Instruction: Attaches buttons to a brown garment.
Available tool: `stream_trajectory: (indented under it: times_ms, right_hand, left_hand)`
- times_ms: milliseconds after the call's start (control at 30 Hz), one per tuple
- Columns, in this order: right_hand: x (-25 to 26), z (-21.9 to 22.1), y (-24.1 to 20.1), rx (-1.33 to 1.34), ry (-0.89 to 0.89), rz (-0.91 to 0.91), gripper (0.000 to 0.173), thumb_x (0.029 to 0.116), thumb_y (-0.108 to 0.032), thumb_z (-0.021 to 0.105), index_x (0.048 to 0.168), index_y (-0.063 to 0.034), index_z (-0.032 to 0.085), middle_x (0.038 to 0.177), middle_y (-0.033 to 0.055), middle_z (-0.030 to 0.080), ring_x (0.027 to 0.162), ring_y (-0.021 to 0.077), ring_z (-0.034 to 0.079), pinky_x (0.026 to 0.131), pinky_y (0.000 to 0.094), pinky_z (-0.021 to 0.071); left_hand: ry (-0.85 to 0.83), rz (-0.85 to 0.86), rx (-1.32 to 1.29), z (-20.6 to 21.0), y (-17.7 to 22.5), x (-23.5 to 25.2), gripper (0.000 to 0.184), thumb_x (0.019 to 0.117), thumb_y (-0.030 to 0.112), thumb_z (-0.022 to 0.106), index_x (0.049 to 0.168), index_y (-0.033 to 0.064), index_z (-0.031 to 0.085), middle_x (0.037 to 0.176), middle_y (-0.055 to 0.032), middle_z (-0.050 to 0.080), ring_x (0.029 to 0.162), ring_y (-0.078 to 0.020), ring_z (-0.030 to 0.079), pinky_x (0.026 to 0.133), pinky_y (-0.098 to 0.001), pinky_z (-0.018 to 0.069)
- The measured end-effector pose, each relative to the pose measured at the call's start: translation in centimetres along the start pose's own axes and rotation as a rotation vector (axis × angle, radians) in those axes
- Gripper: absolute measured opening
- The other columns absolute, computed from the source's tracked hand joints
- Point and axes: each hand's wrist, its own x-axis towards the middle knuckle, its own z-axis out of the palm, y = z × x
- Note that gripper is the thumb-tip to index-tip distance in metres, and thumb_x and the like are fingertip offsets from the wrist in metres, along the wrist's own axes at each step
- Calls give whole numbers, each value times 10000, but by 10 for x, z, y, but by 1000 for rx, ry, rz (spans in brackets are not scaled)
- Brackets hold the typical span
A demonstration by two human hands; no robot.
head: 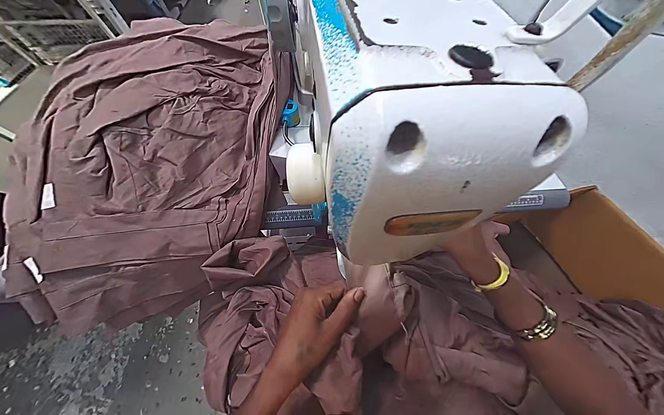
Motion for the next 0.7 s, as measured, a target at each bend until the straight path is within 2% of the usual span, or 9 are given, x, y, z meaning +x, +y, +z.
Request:
stream_trajectory:
  times_ms: [33, 100, 167, 200, 300, 333, 400, 500, 700]
  right_hand:
    - [-4, 2, -6, -36, -18, -120, 200, 938, -154, 691, 910, 39, 734, 827, 154, 716, 736, 240, 697, 688, 403, 577]
    - [-20, 11, -18, -109, -26, -441, 217, 989, -201, 638, 896, -22, 719, 825, 143, 728, 786, 266, 729, 713, 405, 600]
    - [-24, 23, -29, -169, -55, -670, 199, 1019, -159, 553, 887, -105, 691, 767, 75, 681, 770, 241, 684, 713, 364, 554]
    - [-22, 24, -35, -164, -88, -664, 187, 999, -135, 587, 901, -90, 739, 819, 101, 747, 820, 273, 737, 737, 411, 585]
    - [-18, 25, -32, 54, -136, -359, 163, 940, -166, 675, 938, -28, 762, 949, 127, 779, 927, 257, 755, 815, 423, 593]
    - [-21, 24, -27, 182, -127, -229, 174, 922, -173, 700, 938, -6, 744, 930, 102, 767, 905, 181, 738, 812, 354, 590]
    - [-32, 19, -18, 346, -207, 31, 293, 958, -336, 689, 955, -44, 665, 849, -45, 678, 779, -54, 629, 718, 148, 545]
    - [-47, 11, -13, 506, -611, 350, 400, 957, -540, 628, 873, -149, 634, 688, -150, 535, 608, -87, 485, 575, 141, 411]
    - [-24, 10, -18, 472, -471, 423, 191, 1010, -257, 618, 841, -168, 604, 673, -172, 513, 612, -111, 480, 598, 119, 415]
  left_hand:
    - [-31, 73, 34, -1, -1, -9, 439, 1012, 365, 591, 672, 91, 637, 534, 38, 528, 467, -8, 489, 452, -207, 406]
    - [-110, 188, 59, -5, -6, -27, 448, 1032, 303, 590, 676, 33, 621, 542, -33, 533, 484, -60, 498, 470, -233, 400]
    - [-139, 261, 58, -7, -17, -34, 453, 1045, 301, 575, 678, 35, 594, 546, -35, 512, 498, -53, 478, 483, -207, 380]
    - [-138, 277, 51, -7, -22, -34, 456, 1046, 315, 570, 679, 45, 586, 546, -23, 504, 498, -37, 475, 480, -188, 376]
    - [-113, 274, -4, -8, -27, -29, 462, 1052, 337, 556, 695, 49, 602, 556, 2, 513, 507, -3, 481, 486, -160, 384]
    - [-110, 257, -42, -9, -27, -28, 459, 1057, 338, 549, 703, 51, 608, 558, 12, 514, 505, 10, 479, 484, -150, 387]
    - [-106, 188, -123, -9, -27, -25, 461, 1060, 356, 541, 708, 67, 607, 551, 42, 499, 494, 36, 464, 471, -136, 375]
    - [-129, 32, -254, -11, -22, -14, 417, 1043, 374, 551, 708, 136, 621, 562, 126, 487, 495, 80, 444, 470, -118, 362]
    - [-65, -140, -252, -12, -4, 20, 375, 1019, 304, 572, 666, 180, 600, 552, 144, 468, 482, 57, 427, 464, -144, 345]
